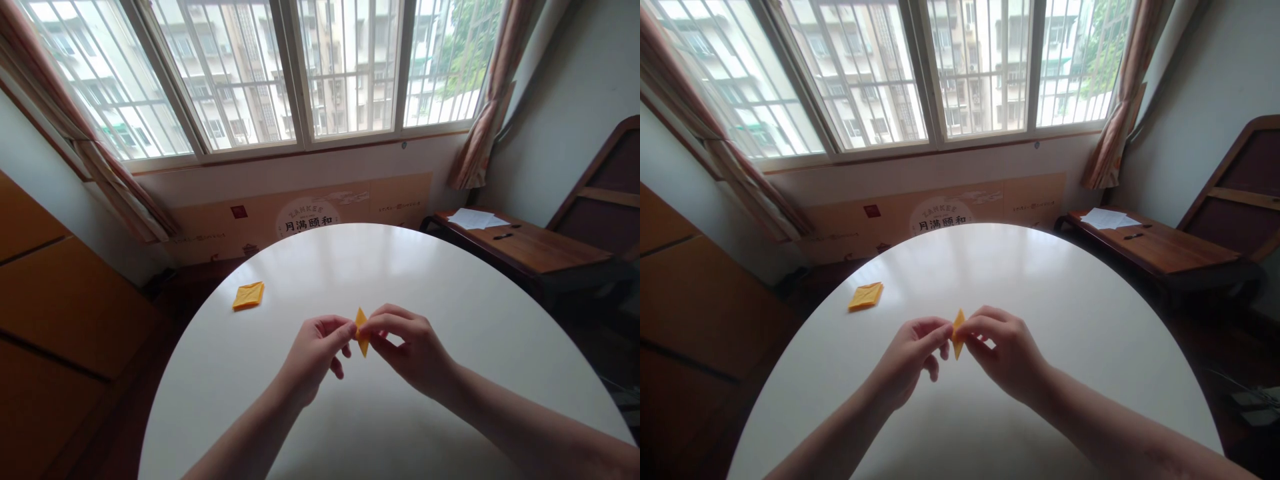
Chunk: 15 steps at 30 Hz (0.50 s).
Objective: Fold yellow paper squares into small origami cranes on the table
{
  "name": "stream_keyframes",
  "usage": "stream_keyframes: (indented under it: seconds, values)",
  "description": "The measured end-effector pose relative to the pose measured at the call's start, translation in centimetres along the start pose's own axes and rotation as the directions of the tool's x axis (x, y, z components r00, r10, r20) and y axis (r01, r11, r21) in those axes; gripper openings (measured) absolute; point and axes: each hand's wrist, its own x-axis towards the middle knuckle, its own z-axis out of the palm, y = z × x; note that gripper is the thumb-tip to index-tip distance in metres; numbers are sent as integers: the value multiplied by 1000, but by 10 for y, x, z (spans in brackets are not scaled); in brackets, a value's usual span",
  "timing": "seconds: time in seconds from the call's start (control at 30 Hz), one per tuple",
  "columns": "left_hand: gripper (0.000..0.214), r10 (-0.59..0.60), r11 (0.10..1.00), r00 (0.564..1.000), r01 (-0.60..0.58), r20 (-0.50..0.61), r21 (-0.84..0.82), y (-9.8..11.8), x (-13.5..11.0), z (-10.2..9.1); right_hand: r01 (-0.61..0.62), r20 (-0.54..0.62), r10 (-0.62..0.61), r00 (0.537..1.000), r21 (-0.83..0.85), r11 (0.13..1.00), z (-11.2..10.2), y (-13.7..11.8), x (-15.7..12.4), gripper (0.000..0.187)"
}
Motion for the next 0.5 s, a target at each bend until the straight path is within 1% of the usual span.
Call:
stream_keyframes:
  seconds: [0.1, 0.17, 0.23, 0.3, 0.37, 0.4, 0.5]
  values:
    - [32, -22, 999, 1000, 23, -11, 34, -1, 1, 0, 2, 0, -2, 1000, -16, 1000, 2, -1, -1, 19]
    - [32, -15, 998, 999, 17, -32, 67, -2, 1, -1, -23, -11, 23, 1000, 2, 1000, 4, -1, -1, 23]
    - [34, 13, 994, 998, -6, -60, 108, -4, 3, -2, -112, -54, 114, 992, 48, 993, 5, -1, -2, 24]
    - [35, 53, 988, 995, -40, -85, 151, -6, 4, -3, -246, -76, 258, 963, 133, 960, 6, 0, -1, 21]
    - [35, 91, 979, 991, -71, -97, 191, -7, 5, -5, -360, -28, 375, 927, 219, 907, 7, 1, 0, 20]
    - [36, 106, 975, 989, -83, -101, 208, -7, 5, -5, -398, 9, 408, 913, 246, 884, 7, 1, 0, 22]
    - [36, 137, 961, 985, -108, -101, 256, -6, 5, -6, -450, 86, 444, 892, 271, 851, 8, 2, 2, 25]
